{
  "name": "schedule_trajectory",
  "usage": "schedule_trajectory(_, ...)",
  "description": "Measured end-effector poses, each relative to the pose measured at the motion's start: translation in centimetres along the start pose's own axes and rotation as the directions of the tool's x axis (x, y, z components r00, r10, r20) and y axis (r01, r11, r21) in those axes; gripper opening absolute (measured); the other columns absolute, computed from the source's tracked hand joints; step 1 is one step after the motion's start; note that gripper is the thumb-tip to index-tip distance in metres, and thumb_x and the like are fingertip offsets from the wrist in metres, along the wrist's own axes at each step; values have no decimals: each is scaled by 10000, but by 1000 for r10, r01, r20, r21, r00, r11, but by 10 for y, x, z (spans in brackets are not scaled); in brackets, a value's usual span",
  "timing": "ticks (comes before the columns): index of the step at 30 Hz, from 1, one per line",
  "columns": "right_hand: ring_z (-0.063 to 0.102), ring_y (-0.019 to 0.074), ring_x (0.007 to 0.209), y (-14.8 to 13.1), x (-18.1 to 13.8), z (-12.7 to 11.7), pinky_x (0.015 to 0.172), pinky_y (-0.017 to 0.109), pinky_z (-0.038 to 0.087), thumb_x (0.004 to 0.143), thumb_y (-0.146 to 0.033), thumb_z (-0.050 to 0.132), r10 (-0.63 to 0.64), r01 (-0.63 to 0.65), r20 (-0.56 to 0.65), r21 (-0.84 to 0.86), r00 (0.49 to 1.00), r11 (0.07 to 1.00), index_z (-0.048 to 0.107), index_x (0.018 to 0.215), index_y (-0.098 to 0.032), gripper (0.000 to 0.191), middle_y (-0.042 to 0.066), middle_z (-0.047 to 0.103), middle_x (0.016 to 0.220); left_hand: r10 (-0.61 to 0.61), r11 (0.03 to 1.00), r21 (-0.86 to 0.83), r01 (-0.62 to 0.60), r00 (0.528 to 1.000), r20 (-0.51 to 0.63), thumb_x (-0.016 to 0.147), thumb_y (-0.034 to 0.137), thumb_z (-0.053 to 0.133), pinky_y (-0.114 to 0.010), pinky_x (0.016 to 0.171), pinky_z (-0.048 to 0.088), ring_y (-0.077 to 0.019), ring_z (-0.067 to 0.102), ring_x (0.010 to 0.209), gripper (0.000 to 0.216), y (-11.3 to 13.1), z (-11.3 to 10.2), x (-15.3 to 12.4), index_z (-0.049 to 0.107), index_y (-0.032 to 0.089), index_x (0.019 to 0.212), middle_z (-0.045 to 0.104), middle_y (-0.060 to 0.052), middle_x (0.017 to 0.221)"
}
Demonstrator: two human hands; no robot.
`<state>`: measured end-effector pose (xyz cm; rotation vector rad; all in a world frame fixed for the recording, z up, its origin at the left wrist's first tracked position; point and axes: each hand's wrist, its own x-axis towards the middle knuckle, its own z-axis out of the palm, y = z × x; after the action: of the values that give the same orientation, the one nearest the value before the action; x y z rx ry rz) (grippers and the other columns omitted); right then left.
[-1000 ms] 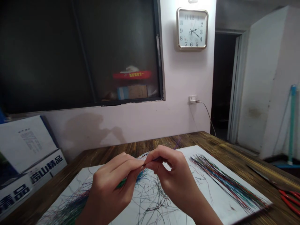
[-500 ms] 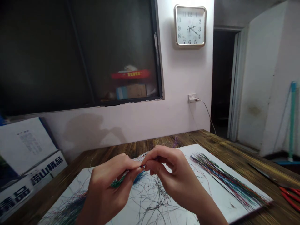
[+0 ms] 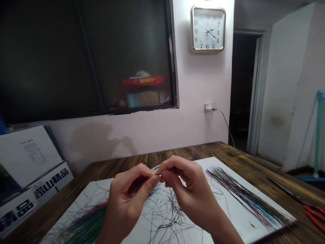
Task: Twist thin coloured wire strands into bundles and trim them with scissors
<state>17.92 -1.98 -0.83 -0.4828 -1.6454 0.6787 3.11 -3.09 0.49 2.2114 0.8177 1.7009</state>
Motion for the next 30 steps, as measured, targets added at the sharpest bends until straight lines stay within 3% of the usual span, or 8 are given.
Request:
schedule_trajectory(6, 512, 87, 630, 0, 2, 1, 560, 195, 459, 874, -128, 525, -17, 16, -25, -32, 1000, 999, 638, 824, -203, 145, -19, 573, 688, -16, 998, -64, 14, 999, -30, 817, 131, 570, -208, 383, 290, -72, 380, 447, 192, 2, 3, -1, 628, 200, 648, 493, 47, 499)
schedule_trajectory(11, 521, 83, 626, -1, 0, 2, 562, 190, 464, 883, -140, 520, -71, 69, -32, -52, 997, 996, 635, 824, -209, 147, -22, 580, 688, 15, 1000, -14, -15, 1000, -14, 828, 117, 555, -212, 396, 329, -80, 425, 457, 191, 1, 0, -2, 615, 205, 669, 514, 44, 518)
schedule_trajectory(14, 544, 89, 626, -2, -1, -1, 555, 195, 471, 888, -176, 534, -58, 57, -11, -66, 998, 996, 648, 850, -209, 124, -13, 589, 689, 165, 977, 130, -167, 986, 21, 828, 85, 545, -217, 435, 358, -80, 450, 484, 155, -3, -4, -2, 615, 194, 744, 563, 33, 578)
schedule_trajectory(18, 612, 115, 676, -3, -3, -7, 613, 231, 509, 857, -200, 594, 4, -2, 16, -94, 1000, 996, 657, 900, -218, 78, 5, 632, 759, 345, 871, 336, -359, 933, 100, 807, 50, 560, -242, 514, 395, -103, 506, 569, 132, -9, -11, -1, 605, 174, 802, 592, 10, 638)
schedule_trajectory(25, 625, 126, 658, -3, -3, -5, 588, 245, 512, 830, -171, 619, -51, 49, -11, -170, 999, 984, 685, 875, -227, 98, 6, 664, 732, 286, 880, 349, -321, 947, 150, 848, 95, 531, -266, 571, 424, -129, 554, 637, 106, -7, -15, -3, 601, 175, 844, 626, -9, 703)
schedule_trajectory(30, 579, 128, 655, -3, -2, 0, 569, 249, 484, 811, -150, 622, -69, 59, -33, -232, 997, 971, 670, 832, -218, 85, 5, 644, 704, 204, 927, 297, -230, 972, 118, 858, 113, 513, -251, 554, 418, -115, 547, 612, 125, -2, -12, 0, 596, 177, 790, 615, 2, 673)
